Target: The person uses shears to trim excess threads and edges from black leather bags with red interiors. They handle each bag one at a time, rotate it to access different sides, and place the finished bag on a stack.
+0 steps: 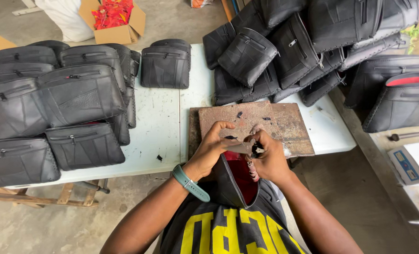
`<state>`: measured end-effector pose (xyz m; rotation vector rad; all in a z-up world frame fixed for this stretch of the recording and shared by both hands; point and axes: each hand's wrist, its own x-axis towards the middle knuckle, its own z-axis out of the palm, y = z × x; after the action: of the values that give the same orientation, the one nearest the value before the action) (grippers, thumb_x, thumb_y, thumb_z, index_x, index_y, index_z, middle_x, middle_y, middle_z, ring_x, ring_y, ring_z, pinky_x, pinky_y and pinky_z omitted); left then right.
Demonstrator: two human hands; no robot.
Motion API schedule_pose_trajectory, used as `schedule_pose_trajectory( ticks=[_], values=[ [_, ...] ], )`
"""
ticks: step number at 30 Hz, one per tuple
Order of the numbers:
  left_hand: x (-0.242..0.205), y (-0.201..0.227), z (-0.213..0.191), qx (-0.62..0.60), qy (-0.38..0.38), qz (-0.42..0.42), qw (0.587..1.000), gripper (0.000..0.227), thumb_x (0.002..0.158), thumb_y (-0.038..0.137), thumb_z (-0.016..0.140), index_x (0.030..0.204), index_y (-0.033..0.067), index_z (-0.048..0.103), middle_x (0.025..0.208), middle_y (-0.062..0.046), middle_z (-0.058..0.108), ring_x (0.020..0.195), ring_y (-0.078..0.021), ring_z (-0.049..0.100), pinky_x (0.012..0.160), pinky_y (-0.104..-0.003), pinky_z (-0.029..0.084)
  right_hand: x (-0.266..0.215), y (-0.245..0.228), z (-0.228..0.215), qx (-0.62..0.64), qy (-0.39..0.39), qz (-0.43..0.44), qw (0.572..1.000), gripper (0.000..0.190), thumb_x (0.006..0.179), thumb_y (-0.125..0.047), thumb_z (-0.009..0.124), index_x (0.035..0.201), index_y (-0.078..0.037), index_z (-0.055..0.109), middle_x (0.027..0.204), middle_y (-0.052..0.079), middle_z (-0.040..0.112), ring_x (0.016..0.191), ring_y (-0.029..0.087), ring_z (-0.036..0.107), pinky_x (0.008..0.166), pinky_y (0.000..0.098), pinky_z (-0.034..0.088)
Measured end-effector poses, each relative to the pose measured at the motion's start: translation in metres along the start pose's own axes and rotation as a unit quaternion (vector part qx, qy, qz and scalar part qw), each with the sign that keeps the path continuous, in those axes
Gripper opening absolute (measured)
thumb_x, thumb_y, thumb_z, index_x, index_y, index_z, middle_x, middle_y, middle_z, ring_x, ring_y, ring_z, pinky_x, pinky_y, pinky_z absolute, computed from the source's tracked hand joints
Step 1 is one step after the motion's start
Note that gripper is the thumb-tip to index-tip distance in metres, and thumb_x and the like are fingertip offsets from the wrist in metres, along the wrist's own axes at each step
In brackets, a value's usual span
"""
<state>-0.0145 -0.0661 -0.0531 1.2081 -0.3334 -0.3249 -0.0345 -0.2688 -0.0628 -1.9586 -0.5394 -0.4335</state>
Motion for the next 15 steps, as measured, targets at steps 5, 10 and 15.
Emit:
schedule_pose_trajectory(
  ticks=[5,10,15],
  values=[
    [-0.009,-0.005,-0.003,-0.026,-0.045,0.004,0.999,0.037,0.097,0.002,0.061,0.131,0.0042,0.047,0.087,-0.005,0.070,0.078,-0.0102,0.066,0.072,-0.024,0.053,-0.006,0.007,-0.006,0.192,-0.030,0.068,0.979,0.029,0.086,-0.006,0.080,0.089,-0.010,0.052,0.086,0.000,0.060,0.077,0.011,0.058,0.070,0.0266,0.049],
    [-0.012,0.006,-0.009,0.052,-0.065,0.014,0.996,0.040,0.093,0.004,0.063,0.129,0.0055,0.047,0.085,-0.003,0.070,0.077,-0.0084,0.068,0.071,-0.023,0.055,-0.038,0.000,-0.093,0.423,-0.225,0.097,0.873,0.051,0.095,-0.061,0.063,0.096,-0.011,0.055,0.078,-0.002,0.051,0.063,0.010,0.047,0.060,0.0218,0.041],
    [-0.012,0.015,-0.002,0.073,-0.117,0.108,0.984,0.036,0.100,0.010,0.065,0.131,0.0056,0.047,0.113,0.001,0.061,0.087,-0.0073,0.065,0.079,-0.024,0.055,-0.091,-0.007,-0.131,0.343,-0.432,0.209,0.807,0.070,0.095,-0.075,0.047,0.087,-0.006,0.061,0.078,0.003,0.059,0.073,0.015,0.062,0.080,0.0317,0.051]
  ],
)
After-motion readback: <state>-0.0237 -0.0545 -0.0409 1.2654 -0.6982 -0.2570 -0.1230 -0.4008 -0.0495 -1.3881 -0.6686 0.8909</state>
